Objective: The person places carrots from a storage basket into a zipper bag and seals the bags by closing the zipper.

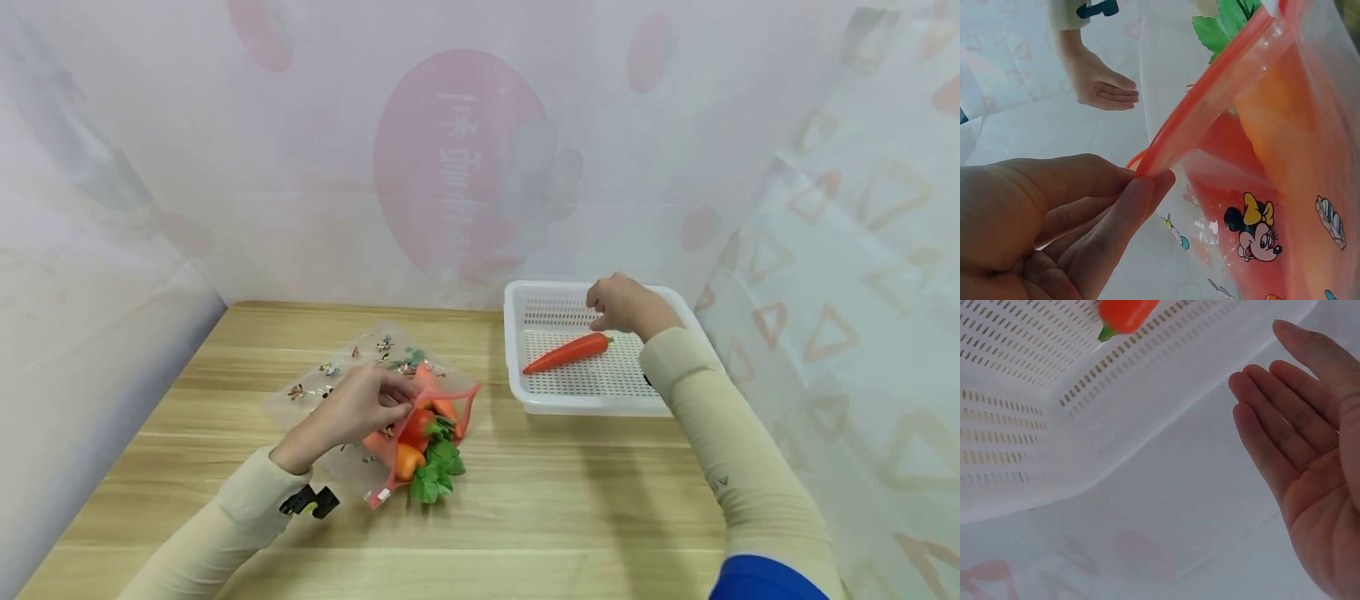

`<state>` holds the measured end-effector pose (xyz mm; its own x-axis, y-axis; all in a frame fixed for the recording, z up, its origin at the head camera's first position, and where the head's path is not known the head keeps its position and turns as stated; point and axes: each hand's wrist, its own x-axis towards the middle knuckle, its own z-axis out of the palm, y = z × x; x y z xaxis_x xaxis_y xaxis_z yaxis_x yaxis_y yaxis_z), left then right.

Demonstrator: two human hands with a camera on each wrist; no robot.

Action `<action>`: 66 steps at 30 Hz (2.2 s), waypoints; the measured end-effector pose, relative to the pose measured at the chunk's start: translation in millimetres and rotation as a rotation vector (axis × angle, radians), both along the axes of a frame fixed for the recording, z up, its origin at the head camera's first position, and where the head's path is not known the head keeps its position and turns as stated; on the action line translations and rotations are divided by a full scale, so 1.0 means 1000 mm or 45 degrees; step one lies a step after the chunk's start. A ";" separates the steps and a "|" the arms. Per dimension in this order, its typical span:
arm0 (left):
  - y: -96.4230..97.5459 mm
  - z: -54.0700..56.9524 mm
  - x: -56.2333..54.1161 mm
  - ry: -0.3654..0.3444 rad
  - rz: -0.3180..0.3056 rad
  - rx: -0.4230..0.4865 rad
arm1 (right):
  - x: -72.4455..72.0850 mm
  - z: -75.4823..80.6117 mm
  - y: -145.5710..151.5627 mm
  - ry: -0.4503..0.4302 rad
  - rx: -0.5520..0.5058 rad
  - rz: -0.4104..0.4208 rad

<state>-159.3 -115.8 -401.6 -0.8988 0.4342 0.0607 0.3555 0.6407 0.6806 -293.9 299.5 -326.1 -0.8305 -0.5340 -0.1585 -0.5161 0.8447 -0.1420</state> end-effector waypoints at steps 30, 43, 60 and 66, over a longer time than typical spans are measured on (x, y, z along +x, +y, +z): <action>0.010 0.009 -0.001 0.019 -0.016 0.020 | -0.046 -0.067 0.029 -0.127 0.321 -0.141; 0.013 0.009 0.001 -0.009 -0.028 0.030 | -0.041 -0.078 0.033 -0.173 0.275 -0.160; 0.006 0.010 0.004 -0.028 0.028 0.031 | -0.033 -0.058 0.045 -0.174 0.210 -0.160; 0.004 0.010 0.003 -0.035 0.022 0.055 | -0.024 -0.046 0.049 -0.175 0.138 -0.191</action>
